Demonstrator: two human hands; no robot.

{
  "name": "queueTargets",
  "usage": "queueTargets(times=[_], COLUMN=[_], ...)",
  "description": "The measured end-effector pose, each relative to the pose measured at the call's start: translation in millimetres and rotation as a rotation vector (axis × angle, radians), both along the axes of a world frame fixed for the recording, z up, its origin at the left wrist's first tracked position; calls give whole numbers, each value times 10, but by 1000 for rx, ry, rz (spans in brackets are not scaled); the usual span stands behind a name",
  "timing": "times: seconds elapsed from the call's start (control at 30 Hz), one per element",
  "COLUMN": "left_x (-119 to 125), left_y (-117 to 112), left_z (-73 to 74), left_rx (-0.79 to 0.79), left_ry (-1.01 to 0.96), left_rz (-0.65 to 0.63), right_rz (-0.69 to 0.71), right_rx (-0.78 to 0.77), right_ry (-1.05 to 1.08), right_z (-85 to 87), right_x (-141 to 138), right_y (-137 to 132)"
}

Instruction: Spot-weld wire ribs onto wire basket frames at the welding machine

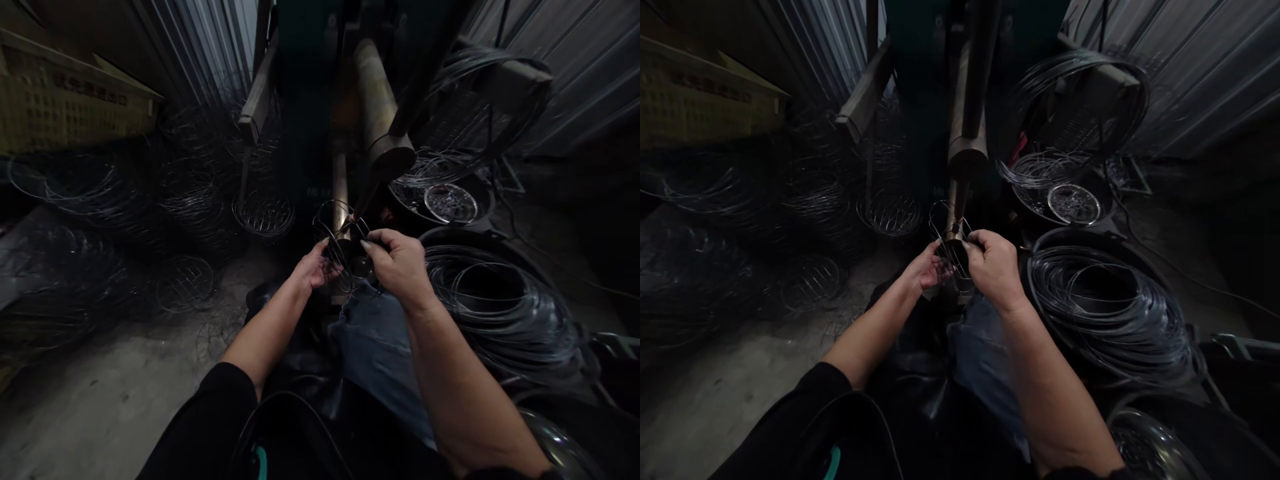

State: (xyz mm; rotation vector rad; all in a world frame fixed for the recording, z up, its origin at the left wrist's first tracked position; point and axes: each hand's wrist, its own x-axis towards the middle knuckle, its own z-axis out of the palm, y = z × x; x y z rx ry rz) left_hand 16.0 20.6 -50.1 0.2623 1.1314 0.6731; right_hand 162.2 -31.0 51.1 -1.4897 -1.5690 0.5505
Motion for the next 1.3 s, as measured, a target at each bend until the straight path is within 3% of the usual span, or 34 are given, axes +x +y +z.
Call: queueTargets(times=[0.1,0.2,0.27,0.37,0.57,0.77,0.93,1.07,1.3], left_x=[-52,-165,-216,-198,-120,-162,-188,-187,-156], left_y=[-153,-348,-432,-442,-333,-347,-405,-434,-329], left_z=[-77,-145,-172,-199,-229,-212,-74,94,165], left_rx=[241,788,1092,1273,1336,1332,1270,1139,960], left_ry=[271,618,724,771,890,847,748,635,476], left_rz=[47,93,22,-100,-231,-181,-182,-72,51], right_rz=[42,-16,-52,-74,-88,-47,110,117,211], right_rx=[34,50,32,49,160,161,-4,0,-121], right_ry=[54,154,183,147,54,105,224,252,292], right_z=[-54,-220,-375,-587,-729,-705,-421,-161,20], right_x=[134,295,349,325,214,262,382,347,263], right_y=[-165,-463,-650,-783,-698,-706,-624,-437,-138])
